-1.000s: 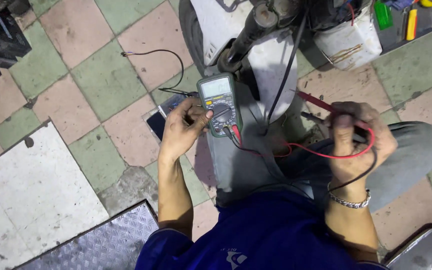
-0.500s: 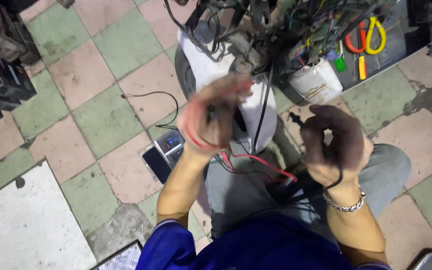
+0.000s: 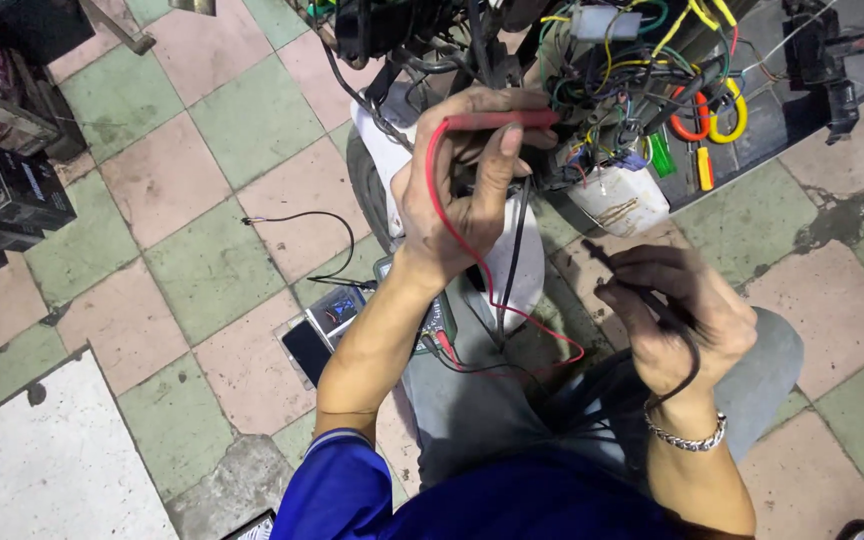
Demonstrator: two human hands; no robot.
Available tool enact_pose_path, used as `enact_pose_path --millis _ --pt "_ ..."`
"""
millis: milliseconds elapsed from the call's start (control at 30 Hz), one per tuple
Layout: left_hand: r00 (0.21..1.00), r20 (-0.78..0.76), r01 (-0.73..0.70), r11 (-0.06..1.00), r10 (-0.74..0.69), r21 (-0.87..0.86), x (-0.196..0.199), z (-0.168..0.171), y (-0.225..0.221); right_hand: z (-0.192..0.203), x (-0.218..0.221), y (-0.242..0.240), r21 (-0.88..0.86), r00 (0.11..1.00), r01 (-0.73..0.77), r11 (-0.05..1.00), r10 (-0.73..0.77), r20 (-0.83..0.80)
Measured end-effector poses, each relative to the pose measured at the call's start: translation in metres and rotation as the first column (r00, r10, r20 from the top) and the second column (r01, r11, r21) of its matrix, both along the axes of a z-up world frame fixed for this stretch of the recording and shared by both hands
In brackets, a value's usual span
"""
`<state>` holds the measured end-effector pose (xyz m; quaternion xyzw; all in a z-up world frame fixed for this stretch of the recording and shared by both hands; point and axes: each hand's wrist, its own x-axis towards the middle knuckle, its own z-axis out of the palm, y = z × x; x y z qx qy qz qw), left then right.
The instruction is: Diagnosing and repairing motorcycle electrical wiring using a multimeter
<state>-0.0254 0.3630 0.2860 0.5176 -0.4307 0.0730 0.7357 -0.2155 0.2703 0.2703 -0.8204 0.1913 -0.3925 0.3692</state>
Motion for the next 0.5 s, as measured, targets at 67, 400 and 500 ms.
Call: enact_pose_path --millis 67,400,500 --pt "0.999 0.028 -0.02 0.998 0.018 0.067 0.002 0.007 0.002 -0.001 0.0 -0.003 -0.015 1.0 -0.022 1.0 0.023 0.021" --pt "0.977 0.199 -0.118 0.966 0.072 0.229 0.006 0.011 0.006 -0.042 -0.002 -0.027 0.181 0.887 -0.117 0.976 0.021 0.461" --pt "0.992 0.121 -0.073 0.959 0.041 0.273 0.005 0.014 0.009 -0.041 0.011 -0.029 0.272 0.836 -0.194 0.942 0.013 0.549"
